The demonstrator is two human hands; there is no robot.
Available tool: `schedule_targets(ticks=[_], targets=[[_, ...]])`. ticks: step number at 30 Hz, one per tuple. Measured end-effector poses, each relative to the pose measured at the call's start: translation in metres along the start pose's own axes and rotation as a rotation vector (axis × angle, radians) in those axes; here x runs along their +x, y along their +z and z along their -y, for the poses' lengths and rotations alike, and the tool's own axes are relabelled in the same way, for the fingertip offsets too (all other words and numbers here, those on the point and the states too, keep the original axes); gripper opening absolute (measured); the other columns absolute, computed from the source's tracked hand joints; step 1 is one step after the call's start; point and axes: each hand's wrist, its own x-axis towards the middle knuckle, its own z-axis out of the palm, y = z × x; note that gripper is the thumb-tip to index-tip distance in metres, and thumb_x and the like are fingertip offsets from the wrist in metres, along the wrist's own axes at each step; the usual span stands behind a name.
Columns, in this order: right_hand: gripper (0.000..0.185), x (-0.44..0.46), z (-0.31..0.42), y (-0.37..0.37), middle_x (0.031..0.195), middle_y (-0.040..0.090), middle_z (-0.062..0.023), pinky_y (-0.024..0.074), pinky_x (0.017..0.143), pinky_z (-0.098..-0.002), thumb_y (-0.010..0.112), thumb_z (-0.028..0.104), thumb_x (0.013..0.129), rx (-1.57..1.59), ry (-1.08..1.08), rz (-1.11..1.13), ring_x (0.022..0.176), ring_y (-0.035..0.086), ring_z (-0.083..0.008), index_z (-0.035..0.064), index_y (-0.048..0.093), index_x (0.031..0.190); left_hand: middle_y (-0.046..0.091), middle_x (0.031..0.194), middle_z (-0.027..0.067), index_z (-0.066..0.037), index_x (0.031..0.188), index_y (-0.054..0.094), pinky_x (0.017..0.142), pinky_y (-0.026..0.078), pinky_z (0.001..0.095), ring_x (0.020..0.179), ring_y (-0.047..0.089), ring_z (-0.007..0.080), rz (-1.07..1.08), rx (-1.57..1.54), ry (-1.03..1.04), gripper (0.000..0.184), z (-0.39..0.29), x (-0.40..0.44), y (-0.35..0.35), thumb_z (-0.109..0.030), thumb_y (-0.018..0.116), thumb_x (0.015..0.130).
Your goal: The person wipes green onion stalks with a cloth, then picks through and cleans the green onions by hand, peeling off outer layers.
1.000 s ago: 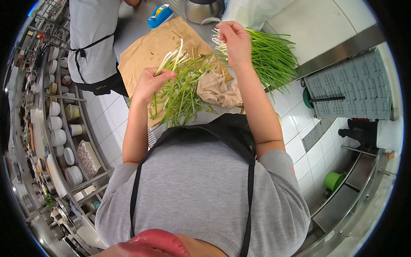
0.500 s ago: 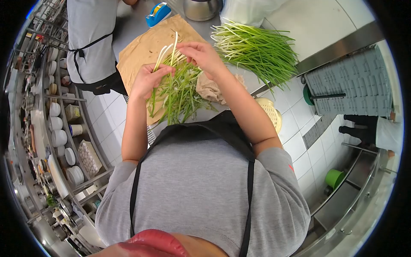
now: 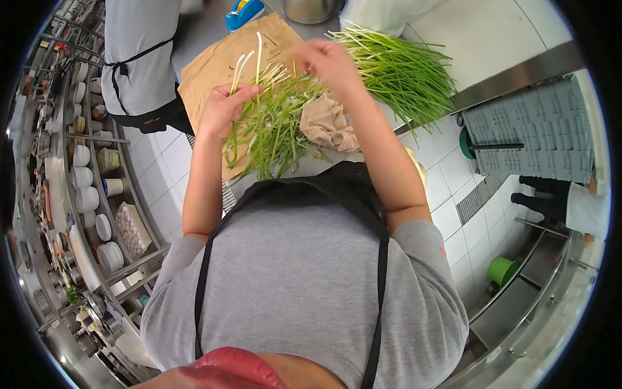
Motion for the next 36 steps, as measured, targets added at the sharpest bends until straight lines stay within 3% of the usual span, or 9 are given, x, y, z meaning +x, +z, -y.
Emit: schedule_targets(ticks=[3, 6, 12, 15, 18, 21, 30, 33, 36], targets=[[0.021, -0.019, -0.009, 0.032, 0.07, 0.057, 0.0008, 0.0348, 0.054, -0.019, 0.063, 0.023, 0.076, -0.147, 0.075, 0.278, 0.061, 0.048, -0.0048, 0.0026, 0.063, 0.083, 0.048, 0.056, -0.0078, -0.005, 0.08, 0.066, 0.04, 0.02, 0.0175, 0.044, 0.03, 0.0, -0.016, -0.062, 0.017, 0.017, -0.002, 0.002, 0.005, -0.021, 0.064, 0.075], [0.023, -0.025, -0.009, 0.05, 0.072, 0.058, 0.0003, 0.0349, 0.055, -0.0192, 0.066, 0.023, 0.074, 0.05, 0.161, 0.159, 0.063, 0.048, -0.0054, 0.0026, 0.063, 0.084, 0.047, 0.056, -0.008, -0.005, 0.083, 0.066, 0.039, 0.02, 0.0172, 0.044, 0.03, -0.0004, -0.026, -0.126, 0.062, 0.017, 0.005, 0.005, 0.006, -0.021, 0.063, 0.076], [0.022, -0.02, -0.021, 0.052, 0.071, 0.056, 0.0016, 0.0345, 0.054, -0.0193, 0.067, 0.021, 0.074, 0.272, 0.196, 0.213, 0.063, 0.047, -0.0052, 0.0024, 0.063, 0.085, 0.045, 0.055, -0.0081, -0.004, 0.087, 0.065, 0.039, 0.02, 0.0169, 0.044, 0.03, -0.0005, -0.048, -0.156, 0.095, 0.018, -0.008, 0.003, 0.008, -0.02, 0.061, 0.078], [0.022, -0.019, -0.022, 0.052, 0.068, 0.055, 0.002, 0.0341, 0.053, -0.0193, 0.066, 0.02, 0.075, -0.021, 0.106, 0.234, 0.062, 0.046, -0.0049, 0.0024, 0.063, 0.087, 0.038, 0.051, -0.0098, -0.002, 0.091, 0.063, 0.038, 0.017, 0.017, 0.042, 0.025, -0.0004, -0.093, -0.099, 0.141, 0.02, -0.018, 0.006, 0.011, -0.017, 0.061, 0.078], [0.022, -0.025, -0.013, 0.062, 0.065, 0.054, 0.0015, 0.0351, 0.054, -0.0196, 0.065, 0.021, 0.075, 0.098, 0.058, 0.163, 0.06, 0.045, -0.0051, 0.0018, 0.063, 0.086, 0.04, 0.052, -0.0091, 0.0, 0.092, 0.062, 0.039, 0.017, 0.0164, 0.042, 0.025, -0.0009, -0.074, -0.059, 0.174, 0.022, -0.023, 0.008, 0.01, -0.017, 0.061, 0.078], [0.019, -0.023, -0.015, 0.059, 0.074, 0.057, 0.002, 0.0384, 0.064, -0.0194, 0.06, 0.017, 0.079, -0.019, 0.039, 0.187, 0.066, 0.046, -0.0051, 0.0021, 0.064, 0.089, 0.042, 0.055, -0.0084, 0.0, 0.091, 0.062, 0.039, 0.018, 0.0163, 0.043, 0.026, -0.0009, -0.066, -0.082, 0.225, 0.021, -0.026, 0.008, 0.012, -0.017, 0.061, 0.078], [0.021, -0.042, -0.026, 0.059, 0.063, 0.054, 0.0002, 0.0375, 0.055, -0.0222, 0.062, 0.021, 0.077, -0.176, 0.029, 0.235, 0.059, 0.044, -0.0051, 0.0007, 0.064, 0.081, 0.046, 0.066, -0.0046, 0.004, 0.091, 0.058, 0.039, 0.019, 0.0155, 0.045, 0.028, -0.0007, -0.169, -0.322, 0.347, 0.02, -0.034, 0.019, -0.015, -0.012, 0.06, 0.079], [0.022, -0.047, -0.04, 0.051, 0.066, 0.055, -0.0019, 0.0389, 0.055, -0.0233, 0.063, 0.021, 0.076, -0.21, -0.041, 0.268, 0.061, 0.047, -0.0076, 0.0014, 0.063, 0.085, 0.046, 0.066, -0.0042, 0.004, 0.09, 0.058, 0.039, 0.019, 0.0155, 0.045, 0.028, -0.0005, -0.186, -0.352, 0.381, 0.018, -0.04, 0.021, -0.023, -0.011, 0.059, 0.08], [0.028, -0.054, -0.042, 0.042, 0.076, 0.055, -0.0023, 0.0396, 0.061, -0.0219, 0.067, 0.021, 0.072, -0.615, -0.195, 0.243, 0.07, 0.05, -0.0085, 0.0035, 0.063, 0.093, 0.047, 0.067, -0.003, 0.004, 0.088, 0.058, 0.037, 0.019, 0.0157, 0.045, 0.028, -0.0001, -0.216, -0.342, 0.381, 0.018, -0.046, 0.02, -0.031, -0.011, 0.06, 0.079]])
